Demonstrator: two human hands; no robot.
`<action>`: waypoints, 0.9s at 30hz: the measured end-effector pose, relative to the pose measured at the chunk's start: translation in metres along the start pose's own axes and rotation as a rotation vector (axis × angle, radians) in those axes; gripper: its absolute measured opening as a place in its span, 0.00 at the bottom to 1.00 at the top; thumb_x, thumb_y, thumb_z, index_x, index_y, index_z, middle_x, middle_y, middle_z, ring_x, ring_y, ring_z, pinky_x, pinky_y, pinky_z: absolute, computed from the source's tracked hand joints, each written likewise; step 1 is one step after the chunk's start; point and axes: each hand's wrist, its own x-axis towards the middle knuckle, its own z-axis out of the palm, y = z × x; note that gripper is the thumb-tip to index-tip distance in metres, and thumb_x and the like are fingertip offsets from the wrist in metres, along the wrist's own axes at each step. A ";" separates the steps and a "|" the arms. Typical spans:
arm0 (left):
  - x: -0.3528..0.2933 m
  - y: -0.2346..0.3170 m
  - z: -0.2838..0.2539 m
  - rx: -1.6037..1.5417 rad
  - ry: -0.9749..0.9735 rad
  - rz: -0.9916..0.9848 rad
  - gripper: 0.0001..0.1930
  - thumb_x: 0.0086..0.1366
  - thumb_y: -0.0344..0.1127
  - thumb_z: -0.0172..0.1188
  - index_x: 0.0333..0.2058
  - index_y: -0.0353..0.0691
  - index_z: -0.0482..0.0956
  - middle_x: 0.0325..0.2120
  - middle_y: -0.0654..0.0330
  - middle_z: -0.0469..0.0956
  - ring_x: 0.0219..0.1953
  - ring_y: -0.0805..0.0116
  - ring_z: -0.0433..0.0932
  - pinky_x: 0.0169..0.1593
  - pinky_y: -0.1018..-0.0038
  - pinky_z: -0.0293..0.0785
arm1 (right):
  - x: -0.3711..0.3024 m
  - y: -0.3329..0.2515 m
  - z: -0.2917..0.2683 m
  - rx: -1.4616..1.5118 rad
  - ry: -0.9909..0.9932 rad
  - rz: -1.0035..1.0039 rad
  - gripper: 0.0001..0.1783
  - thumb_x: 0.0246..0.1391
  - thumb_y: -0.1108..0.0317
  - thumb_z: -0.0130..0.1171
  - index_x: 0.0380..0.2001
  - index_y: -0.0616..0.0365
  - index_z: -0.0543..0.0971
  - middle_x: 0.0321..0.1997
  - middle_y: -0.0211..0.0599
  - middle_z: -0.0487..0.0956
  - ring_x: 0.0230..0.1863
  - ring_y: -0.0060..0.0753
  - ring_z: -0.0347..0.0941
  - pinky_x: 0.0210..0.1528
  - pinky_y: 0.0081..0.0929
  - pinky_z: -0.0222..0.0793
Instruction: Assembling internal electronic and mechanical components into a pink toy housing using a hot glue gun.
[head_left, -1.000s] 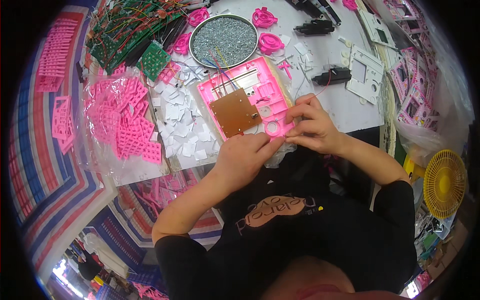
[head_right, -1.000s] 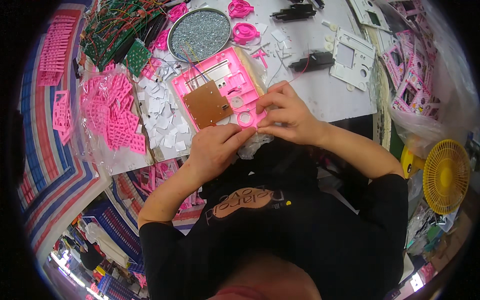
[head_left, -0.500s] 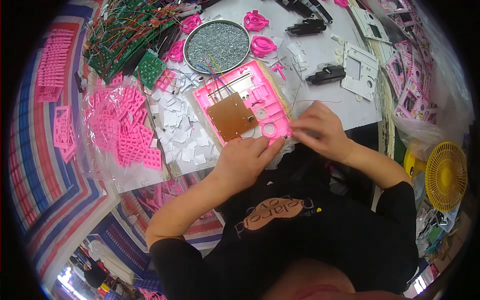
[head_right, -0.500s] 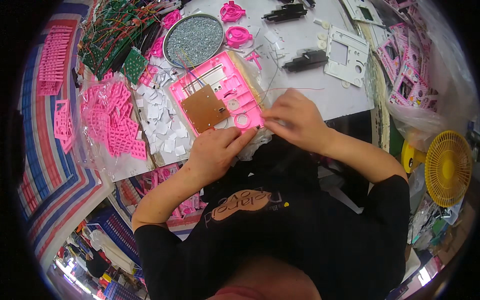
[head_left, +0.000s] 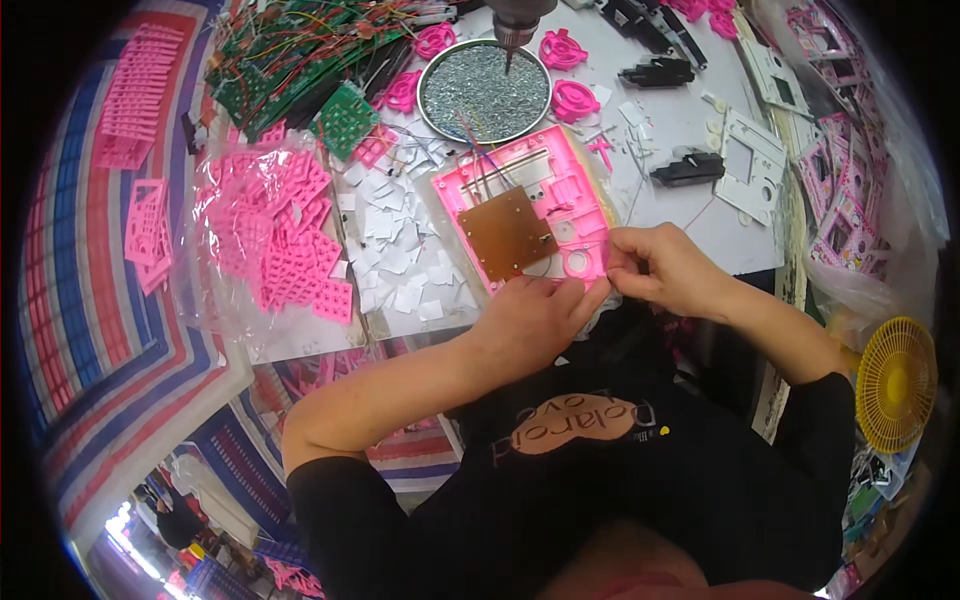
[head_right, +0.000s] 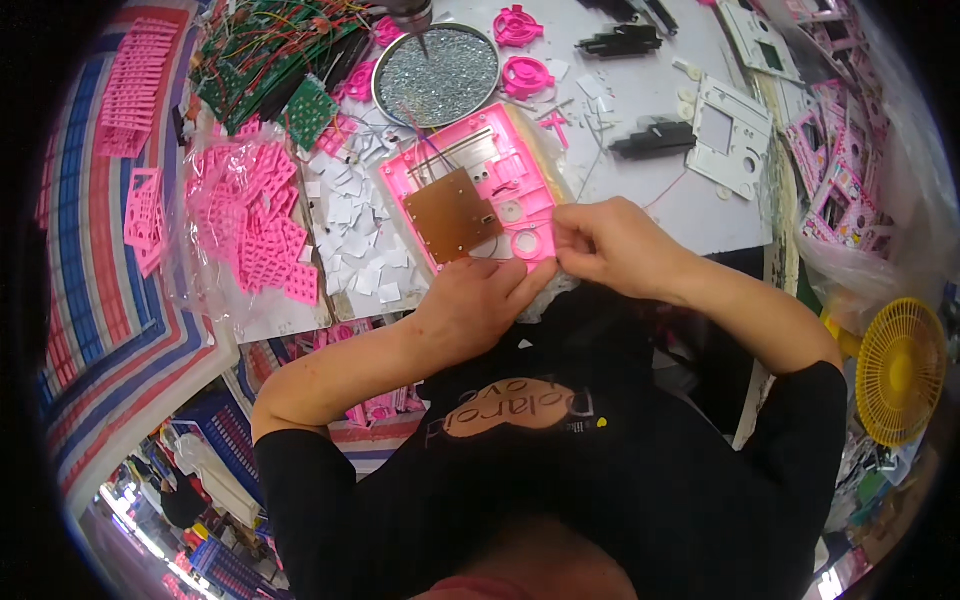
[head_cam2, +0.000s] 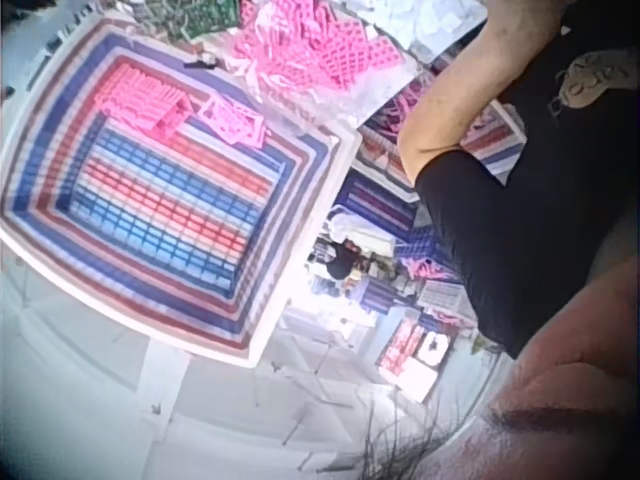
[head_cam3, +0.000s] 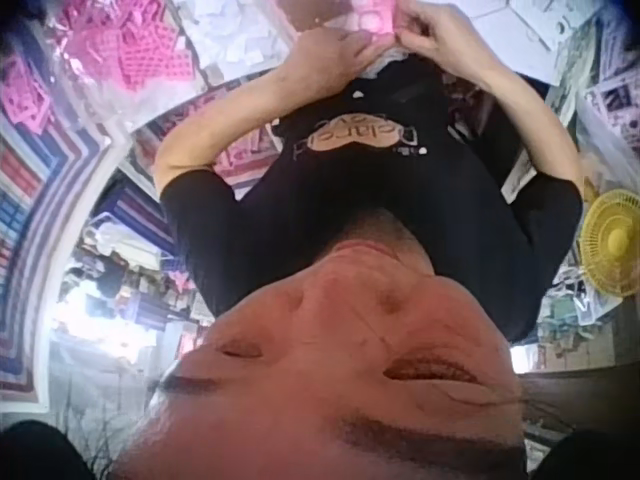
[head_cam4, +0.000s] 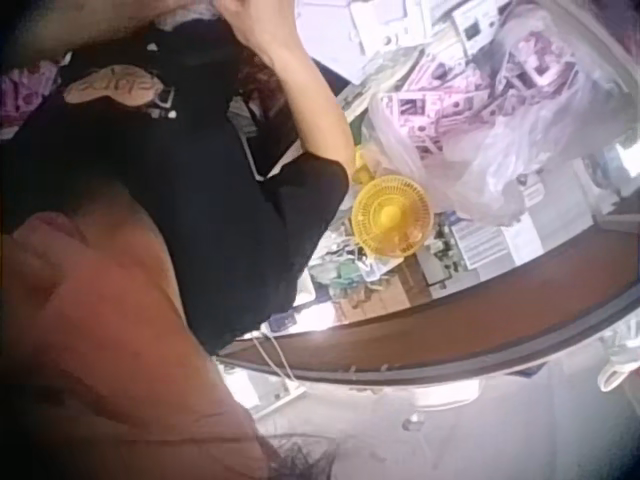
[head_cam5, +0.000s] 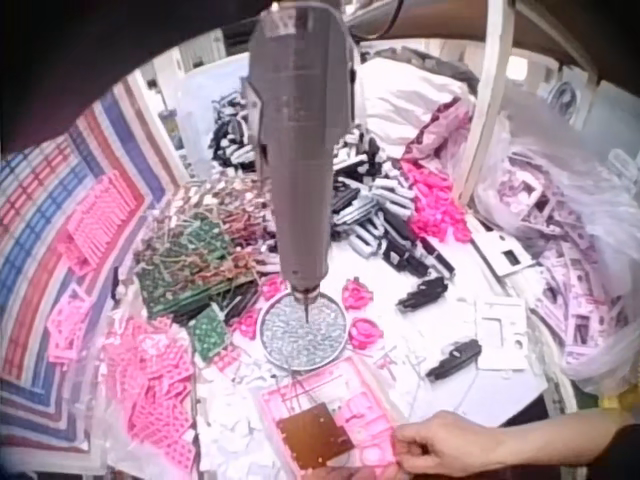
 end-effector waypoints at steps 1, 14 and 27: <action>0.000 0.000 0.000 -0.007 -0.004 -0.006 0.30 0.56 0.31 0.58 0.61 0.42 0.74 0.32 0.60 0.73 0.30 0.60 0.78 0.32 0.65 0.74 | 0.005 -0.004 -0.005 -0.101 -0.019 -0.047 0.07 0.53 0.68 0.64 0.30 0.60 0.78 0.23 0.44 0.79 0.25 0.45 0.77 0.32 0.38 0.71; 0.005 -0.067 -0.040 -0.024 0.691 -0.492 0.16 0.58 0.30 0.66 0.46 0.40 0.80 0.37 0.55 0.76 0.41 0.55 0.77 0.43 0.62 0.70 | 0.121 -0.040 0.015 -0.586 0.485 -0.321 0.13 0.52 0.60 0.61 0.25 0.61 0.80 0.25 0.48 0.81 0.29 0.54 0.81 0.31 0.48 0.75; 0.024 -0.089 -0.029 -0.082 0.768 -0.655 0.07 0.56 0.35 0.70 0.35 0.45 0.87 0.44 0.58 0.76 0.47 0.58 0.75 0.50 0.58 0.62 | 0.099 -0.026 0.011 -0.444 0.554 -0.782 0.16 0.43 0.65 0.72 0.38 0.54 0.82 0.39 0.36 0.78 0.43 0.45 0.74 0.43 0.39 0.72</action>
